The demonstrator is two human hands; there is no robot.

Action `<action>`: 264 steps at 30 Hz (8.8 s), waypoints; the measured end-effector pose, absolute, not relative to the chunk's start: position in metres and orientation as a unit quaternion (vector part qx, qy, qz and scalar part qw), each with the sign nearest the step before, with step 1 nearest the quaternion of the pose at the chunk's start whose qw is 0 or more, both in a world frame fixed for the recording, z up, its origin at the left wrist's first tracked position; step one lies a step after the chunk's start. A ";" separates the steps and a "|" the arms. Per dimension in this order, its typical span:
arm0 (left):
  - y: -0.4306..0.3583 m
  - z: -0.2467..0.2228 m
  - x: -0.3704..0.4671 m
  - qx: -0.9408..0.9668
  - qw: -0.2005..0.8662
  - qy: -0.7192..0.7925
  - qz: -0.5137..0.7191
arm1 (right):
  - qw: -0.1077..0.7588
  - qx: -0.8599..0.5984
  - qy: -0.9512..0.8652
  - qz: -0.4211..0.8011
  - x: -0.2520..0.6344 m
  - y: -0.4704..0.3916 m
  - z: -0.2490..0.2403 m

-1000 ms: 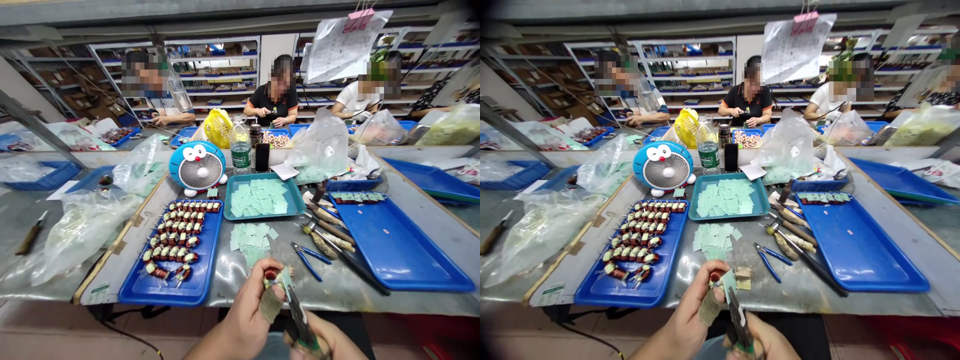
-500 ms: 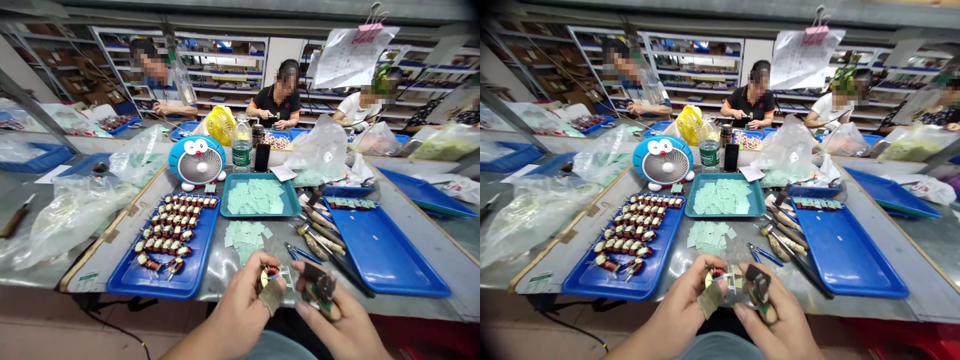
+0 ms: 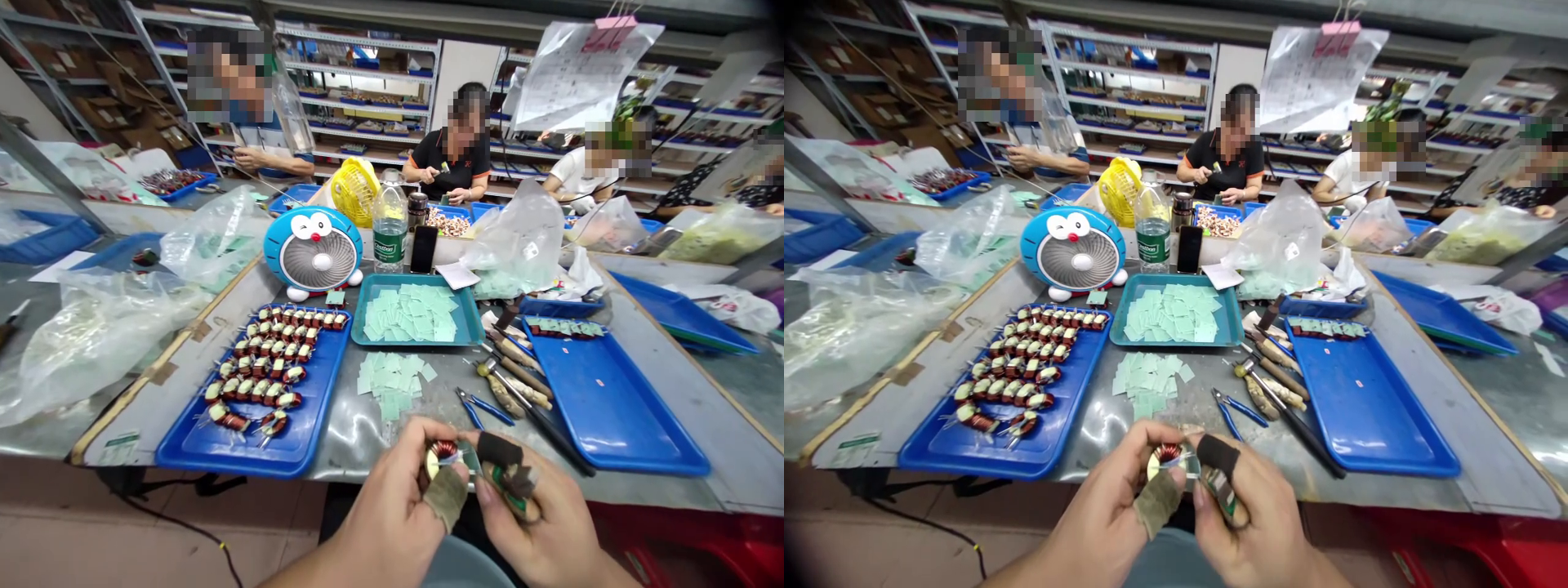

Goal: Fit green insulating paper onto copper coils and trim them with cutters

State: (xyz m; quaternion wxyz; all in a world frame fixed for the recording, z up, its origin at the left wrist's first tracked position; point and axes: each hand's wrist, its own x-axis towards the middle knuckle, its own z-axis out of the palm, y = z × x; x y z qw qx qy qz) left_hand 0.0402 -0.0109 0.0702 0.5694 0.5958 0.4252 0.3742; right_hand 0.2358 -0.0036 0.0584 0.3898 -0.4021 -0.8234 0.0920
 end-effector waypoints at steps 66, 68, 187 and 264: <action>0.002 0.074 0.023 0.885 0.105 0.296 0.344 | 0.457 -0.428 -0.580 0.521 0.251 -0.024 0.013; 0.004 0.077 0.023 0.898 0.062 0.291 0.324 | 0.464 -0.427 -0.588 0.508 0.251 -0.024 0.013; 0.015 0.034 0.034 0.677 0.498 0.356 0.409 | 0.404 -0.540 -0.435 0.597 0.238 -0.022 0.036; -0.013 0.042 0.056 0.532 0.644 0.448 0.320 | 0.441 -0.366 -0.812 0.113 0.238 -0.004 0.013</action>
